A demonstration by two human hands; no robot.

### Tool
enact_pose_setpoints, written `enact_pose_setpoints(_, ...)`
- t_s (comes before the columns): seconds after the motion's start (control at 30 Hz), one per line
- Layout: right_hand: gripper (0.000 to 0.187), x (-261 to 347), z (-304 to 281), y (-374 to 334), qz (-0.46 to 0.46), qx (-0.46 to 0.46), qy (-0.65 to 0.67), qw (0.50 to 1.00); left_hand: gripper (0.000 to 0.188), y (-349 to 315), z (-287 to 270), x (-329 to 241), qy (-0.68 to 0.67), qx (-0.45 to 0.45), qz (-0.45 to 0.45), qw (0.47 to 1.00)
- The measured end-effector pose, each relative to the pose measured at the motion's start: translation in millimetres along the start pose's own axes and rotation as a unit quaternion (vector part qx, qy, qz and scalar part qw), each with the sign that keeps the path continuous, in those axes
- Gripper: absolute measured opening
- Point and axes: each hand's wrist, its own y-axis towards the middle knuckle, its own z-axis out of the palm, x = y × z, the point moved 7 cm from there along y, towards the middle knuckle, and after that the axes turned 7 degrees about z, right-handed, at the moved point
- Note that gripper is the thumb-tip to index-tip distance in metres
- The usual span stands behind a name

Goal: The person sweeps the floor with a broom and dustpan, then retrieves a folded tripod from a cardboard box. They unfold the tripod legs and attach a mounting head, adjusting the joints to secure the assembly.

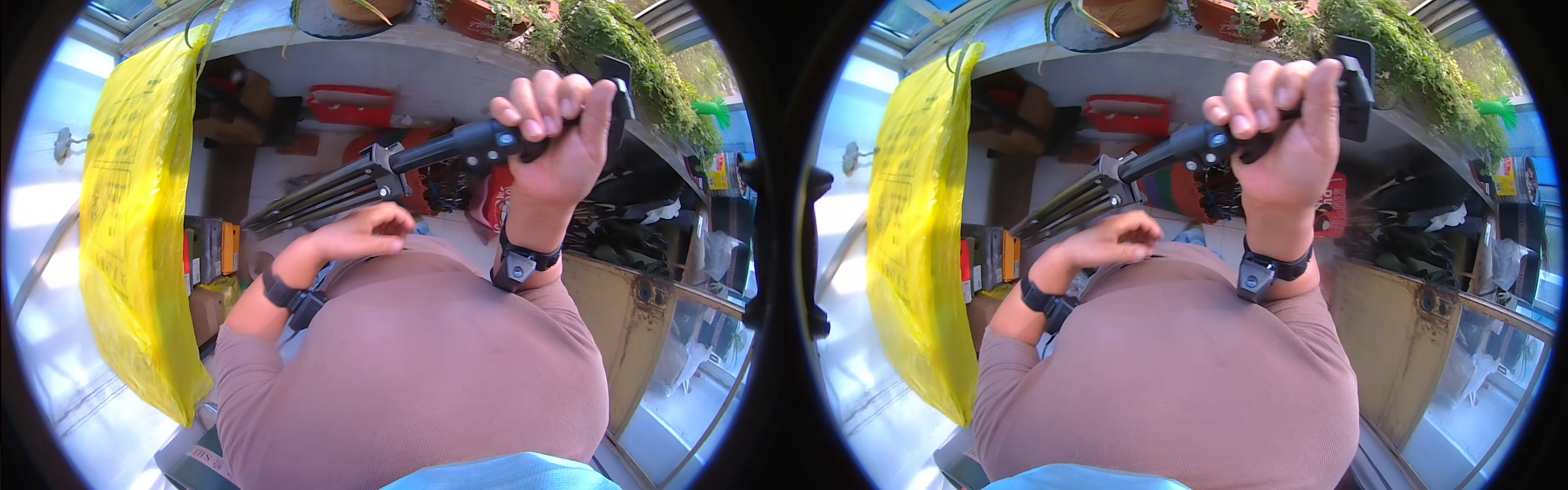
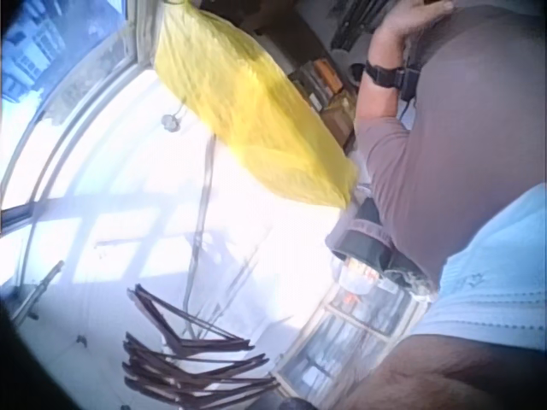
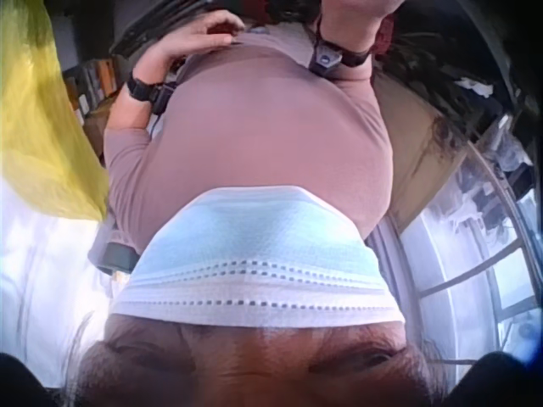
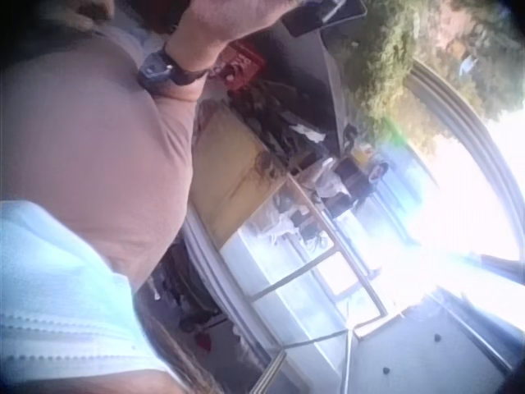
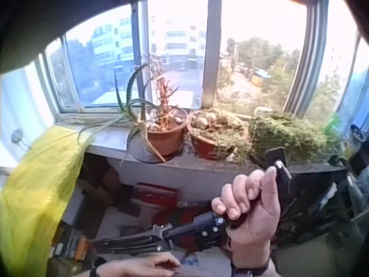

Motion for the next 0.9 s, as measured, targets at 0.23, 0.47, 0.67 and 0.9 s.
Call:
enact_pose_setpoints(0.23,0.034,-65.3,1.4,-0.2,0.036,-0.022,-0.188,0.981,0.029,-33.0,-41.1,-89.9,0.113,-0.171,0.253,0.946)
enact_pose_setpoints(0.47,0.032,-115.3,14.6,-10.2,0.120,-0.047,-0.196,0.972,0.029,-5.9,-25.9,-130.2,0.457,-0.396,0.346,0.717)
enact_pose_setpoints(0.67,0.059,-138.0,17.0,-16.7,0.169,-0.005,-0.174,0.970,0.016,-15.6,-42.9,-125.0,0.450,-0.417,0.384,0.690)
enact_pose_setpoints(0.9,0.062,-107.3,-15.3,-9.3,0.154,-0.006,-0.298,0.942,0.016,-23.9,-69.7,-100.7,0.216,-0.391,0.345,0.825)
